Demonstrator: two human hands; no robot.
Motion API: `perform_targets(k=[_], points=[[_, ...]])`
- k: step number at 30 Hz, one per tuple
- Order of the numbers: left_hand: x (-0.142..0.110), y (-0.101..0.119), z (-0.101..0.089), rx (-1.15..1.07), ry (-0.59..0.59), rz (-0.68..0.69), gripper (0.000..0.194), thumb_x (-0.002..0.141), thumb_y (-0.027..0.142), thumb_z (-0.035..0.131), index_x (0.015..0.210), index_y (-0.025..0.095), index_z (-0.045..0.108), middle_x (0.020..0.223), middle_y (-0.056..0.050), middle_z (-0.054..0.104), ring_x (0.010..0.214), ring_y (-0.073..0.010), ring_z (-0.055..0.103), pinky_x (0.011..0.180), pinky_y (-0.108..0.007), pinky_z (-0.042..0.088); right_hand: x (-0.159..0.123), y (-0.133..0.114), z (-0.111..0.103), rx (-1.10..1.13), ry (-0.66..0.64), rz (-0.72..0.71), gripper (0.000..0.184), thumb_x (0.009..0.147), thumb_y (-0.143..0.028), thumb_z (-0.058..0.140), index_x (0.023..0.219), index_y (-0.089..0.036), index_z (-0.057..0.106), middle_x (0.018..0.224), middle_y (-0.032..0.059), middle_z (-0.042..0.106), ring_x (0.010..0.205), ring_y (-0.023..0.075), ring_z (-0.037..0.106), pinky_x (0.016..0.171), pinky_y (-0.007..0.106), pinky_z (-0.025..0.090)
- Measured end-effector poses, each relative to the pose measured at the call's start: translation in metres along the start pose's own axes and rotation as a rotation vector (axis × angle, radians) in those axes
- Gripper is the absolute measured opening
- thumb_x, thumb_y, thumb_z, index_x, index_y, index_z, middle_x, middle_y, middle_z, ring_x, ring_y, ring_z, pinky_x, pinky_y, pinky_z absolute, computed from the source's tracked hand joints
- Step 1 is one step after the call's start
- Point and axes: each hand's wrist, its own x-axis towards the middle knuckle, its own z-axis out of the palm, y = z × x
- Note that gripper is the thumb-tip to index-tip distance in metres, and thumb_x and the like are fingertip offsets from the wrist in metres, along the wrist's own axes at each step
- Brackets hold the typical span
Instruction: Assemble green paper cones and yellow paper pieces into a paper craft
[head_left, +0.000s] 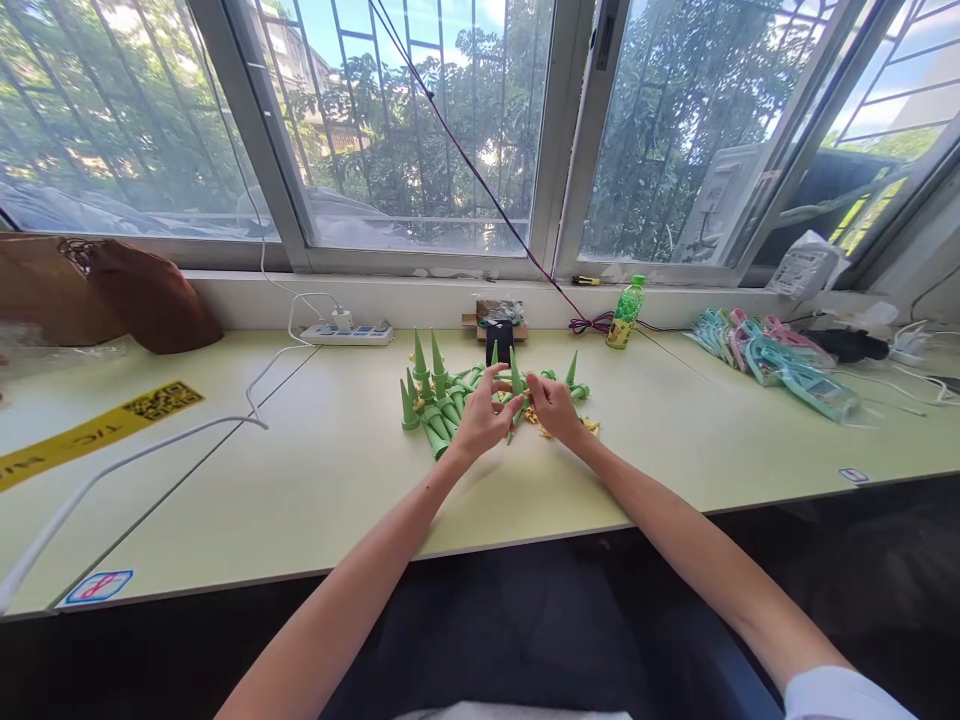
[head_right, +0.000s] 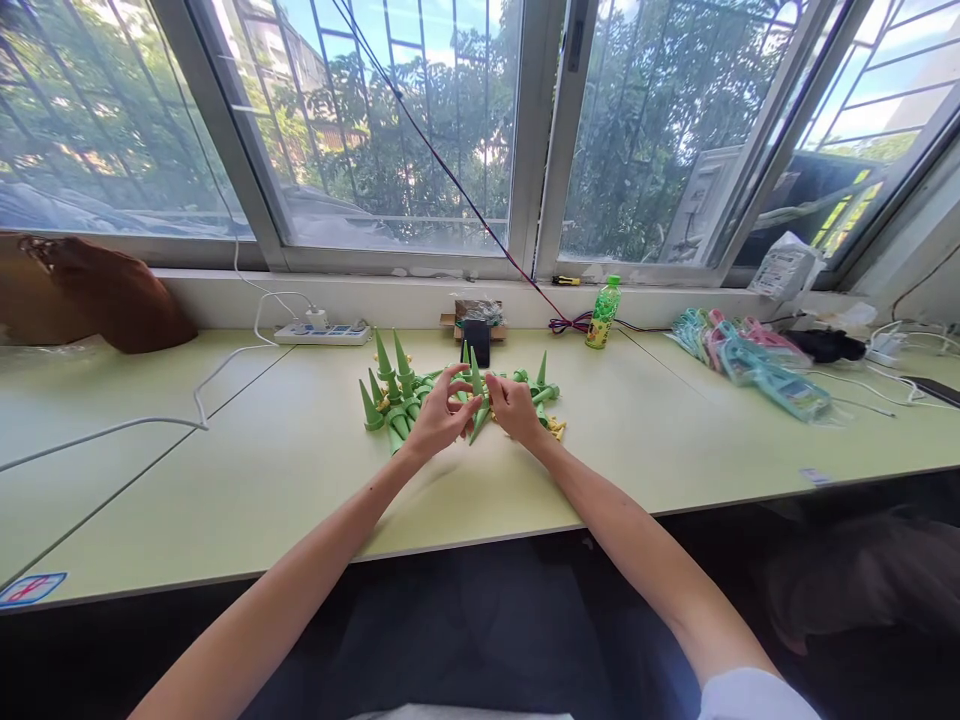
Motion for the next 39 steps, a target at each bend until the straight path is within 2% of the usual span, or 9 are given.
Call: perform_targets(k=[2, 7, 14, 18, 22, 27, 31, 34, 39], points=[[0.0001, -0.0002, -0.0006, 0.033, 0.001, 0.027, 0.051, 0.086, 0.032, 0.066, 0.133, 0.023, 0.047, 0.114, -0.008, 0.067, 0.044, -0.0041, 0.057, 0.04, -0.018, 0.045, 0.0003, -0.0004, -0.0002, 0.0, -0.003, 0.007, 0.064, 0.097, -0.073, 0.028, 0.057, -0.023, 0.036, 0.048, -0.0014, 0.04, 0.049, 0.0129, 0.035, 0.051, 0.03, 0.029], [0.0009, -0.0002, -0.0006, 0.061, -0.002, 0.08, 0.032, 0.084, 0.028, 0.063, 0.116, 0.022, 0.06, 0.114, -0.007, 0.067, 0.045, -0.0044, 0.053, 0.04, -0.02, 0.047, 0.0009, -0.0005, 0.0012, -0.006, -0.013, -0.002, 0.065, 0.096, -0.074, 0.027, 0.056, -0.023, 0.038, 0.048, -0.0004, 0.042, 0.048, 0.0134, 0.037, 0.051, 0.031, 0.03], [0.0029, -0.0052, 0.0015, 0.029, 0.048, 0.116, 0.031, 0.079, 0.021, 0.062, 0.109, 0.02, 0.064, 0.11, -0.006, 0.063, 0.061, -0.0081, 0.061, 0.046, -0.02, 0.055, 0.0004, -0.0021, 0.0019, -0.016, -0.027, 0.003, 0.067, 0.096, -0.075, 0.026, 0.056, -0.023, 0.038, 0.049, -0.0007, 0.042, 0.048, 0.0129, 0.036, 0.052, 0.03, 0.031], [0.0026, -0.0049, 0.0014, -0.025, 0.023, 0.104, 0.026, 0.075, 0.014, 0.056, 0.097, 0.019, 0.07, 0.11, -0.007, 0.061, 0.063, -0.0096, 0.064, 0.051, -0.024, 0.06, 0.0003, -0.0012, 0.0018, -0.008, -0.035, -0.002, 0.066, 0.096, -0.074, 0.027, 0.056, -0.023, 0.04, 0.049, -0.0001, 0.044, 0.048, 0.0131, 0.038, 0.053, 0.031, 0.031], [0.0039, -0.0025, 0.0029, -0.094, 0.03, 0.054, 0.016, 0.08, 0.019, 0.056, 0.089, 0.019, 0.07, 0.112, -0.008, 0.06, 0.065, -0.0116, 0.067, 0.052, -0.026, 0.062, 0.0001, -0.0001, 0.0018, 0.009, -0.035, -0.003, 0.066, 0.097, -0.074, 0.028, 0.057, -0.023, 0.044, 0.051, 0.0011, 0.048, 0.049, 0.0137, 0.04, 0.054, 0.031, 0.033], [0.0072, -0.0001, 0.002, -0.067, 0.141, -0.064, 0.026, 0.092, 0.041, 0.054, 0.104, 0.019, 0.06, 0.101, -0.006, 0.063, 0.053, -0.0098, 0.062, 0.041, -0.023, 0.051, -0.0006, -0.0019, 0.0013, 0.034, -0.032, 0.025, 0.067, 0.095, -0.075, 0.03, 0.057, -0.023, 0.043, 0.049, 0.001, 0.048, 0.047, 0.0138, 0.041, 0.052, 0.031, 0.034], [0.0065, 0.0007, -0.001, 0.075, 0.205, -0.115, 0.031, 0.094, 0.05, 0.052, 0.094, 0.019, 0.055, 0.073, 0.002, 0.058, 0.042, -0.0069, 0.049, 0.039, -0.02, 0.039, -0.001, -0.0027, 0.0014, 0.049, -0.033, 0.026, 0.066, 0.096, -0.074, 0.031, 0.056, -0.023, 0.045, 0.048, 0.0004, 0.048, 0.046, 0.0134, 0.042, 0.052, 0.03, 0.035], [0.005, 0.002, -0.0013, 0.061, 0.135, -0.127, 0.033, 0.094, 0.052, 0.052, 0.091, 0.02, 0.052, 0.059, 0.005, 0.053, 0.039, -0.007, 0.044, 0.039, -0.019, 0.034, -0.0013, -0.0017, 0.0016, 0.051, -0.031, 0.023, 0.066, 0.096, -0.073, 0.032, 0.057, -0.023, 0.045, 0.048, 0.0003, 0.047, 0.047, 0.0135, 0.043, 0.053, 0.03, 0.035], [0.0046, 0.0041, -0.0003, -0.08, 0.03, -0.201, 0.037, 0.091, 0.056, 0.057, 0.096, 0.019, 0.051, 0.061, 0.004, 0.057, 0.035, -0.0072, 0.045, 0.033, -0.019, 0.031, -0.0012, 0.0006, 0.0011, 0.047, -0.03, 0.022, 0.065, 0.096, -0.073, 0.032, 0.057, -0.023, 0.044, 0.051, 0.0011, 0.049, 0.048, 0.0138, 0.043, 0.052, 0.031, 0.034]])
